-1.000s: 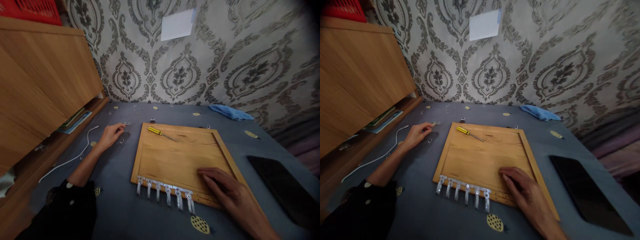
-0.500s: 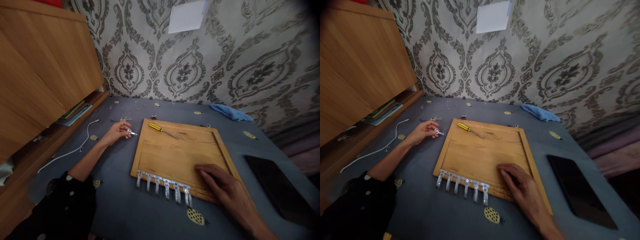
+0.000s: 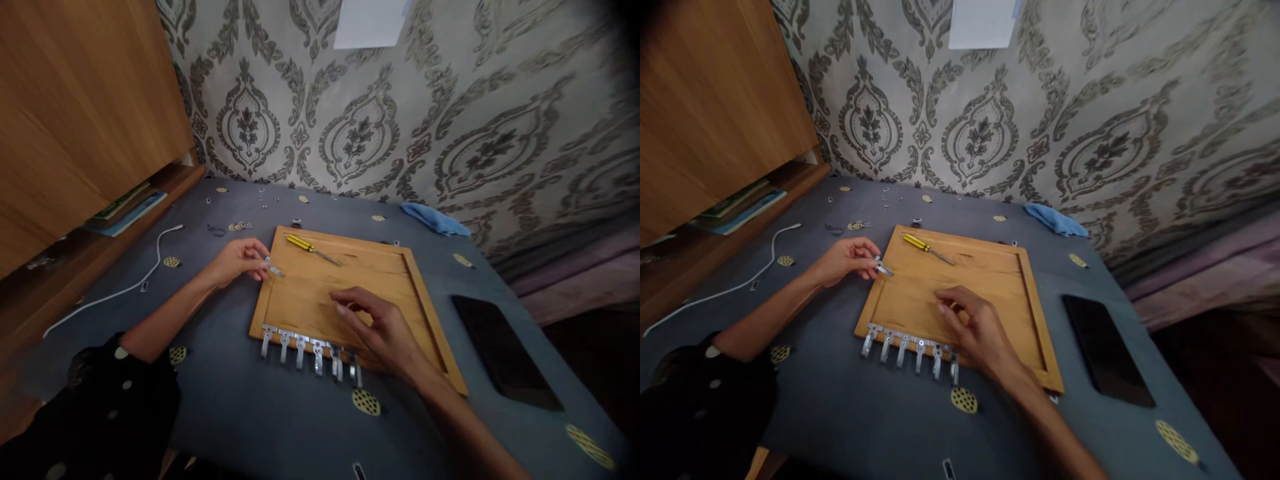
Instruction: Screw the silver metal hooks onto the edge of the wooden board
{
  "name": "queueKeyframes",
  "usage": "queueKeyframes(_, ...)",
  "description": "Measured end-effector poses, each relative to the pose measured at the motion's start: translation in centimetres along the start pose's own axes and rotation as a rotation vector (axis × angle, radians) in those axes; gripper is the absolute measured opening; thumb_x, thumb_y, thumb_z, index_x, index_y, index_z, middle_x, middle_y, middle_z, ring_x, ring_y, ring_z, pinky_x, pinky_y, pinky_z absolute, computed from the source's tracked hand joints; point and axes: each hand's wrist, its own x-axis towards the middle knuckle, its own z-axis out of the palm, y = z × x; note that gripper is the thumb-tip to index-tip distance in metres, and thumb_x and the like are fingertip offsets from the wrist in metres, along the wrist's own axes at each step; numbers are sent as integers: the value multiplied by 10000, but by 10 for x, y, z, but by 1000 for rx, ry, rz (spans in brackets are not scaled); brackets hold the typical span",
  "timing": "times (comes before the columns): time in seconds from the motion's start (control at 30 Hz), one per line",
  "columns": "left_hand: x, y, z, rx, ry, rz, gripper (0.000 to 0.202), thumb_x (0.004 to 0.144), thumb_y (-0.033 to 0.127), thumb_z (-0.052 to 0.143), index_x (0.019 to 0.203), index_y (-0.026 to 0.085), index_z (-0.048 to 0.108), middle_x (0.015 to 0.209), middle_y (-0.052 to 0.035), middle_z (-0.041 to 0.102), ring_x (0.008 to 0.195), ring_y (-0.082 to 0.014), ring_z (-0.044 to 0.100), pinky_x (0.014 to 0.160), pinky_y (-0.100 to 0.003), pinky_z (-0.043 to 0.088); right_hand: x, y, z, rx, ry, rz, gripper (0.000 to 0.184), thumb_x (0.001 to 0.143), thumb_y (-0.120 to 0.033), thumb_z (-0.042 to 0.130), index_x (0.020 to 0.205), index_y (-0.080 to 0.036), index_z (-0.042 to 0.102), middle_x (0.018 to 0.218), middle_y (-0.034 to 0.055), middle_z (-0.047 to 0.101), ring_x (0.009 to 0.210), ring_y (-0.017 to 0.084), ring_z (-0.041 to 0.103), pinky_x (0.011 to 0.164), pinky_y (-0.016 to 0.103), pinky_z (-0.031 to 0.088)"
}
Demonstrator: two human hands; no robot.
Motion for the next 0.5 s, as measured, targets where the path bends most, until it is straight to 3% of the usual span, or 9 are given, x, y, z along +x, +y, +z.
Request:
queueKeyframes(0.17,-7,5,24,-37,-64,-19,293,751,324,778,902,165,583,701,-2,693,667,-158,726,584,-238,560,7,-16,15,61,9,-20,203,936,-320,584,1040,-221,727,999,77,777,811,171,712,734,333,599)
queueKeyframes(0.33,-13,6,44,-70,-124,-35,237,776,300,742,904,178,584,741,-10,713,675,-163,734,576,-239,553,5,-26,24,101,5,-12,228,915,-317,591,1079,-232,725,876,43,753,764,161,684,715,325,570)
queueKeyframes(0.5,-19,7,55,-74,-164,-62,195,790,280,706,921,189,594,747,-13,711,681,-161,729,582,-247,542,2,-30,30,120,-1,43,194,886,-315,613,984,-207,741,810,36,730,716,152,650,668,308,517)
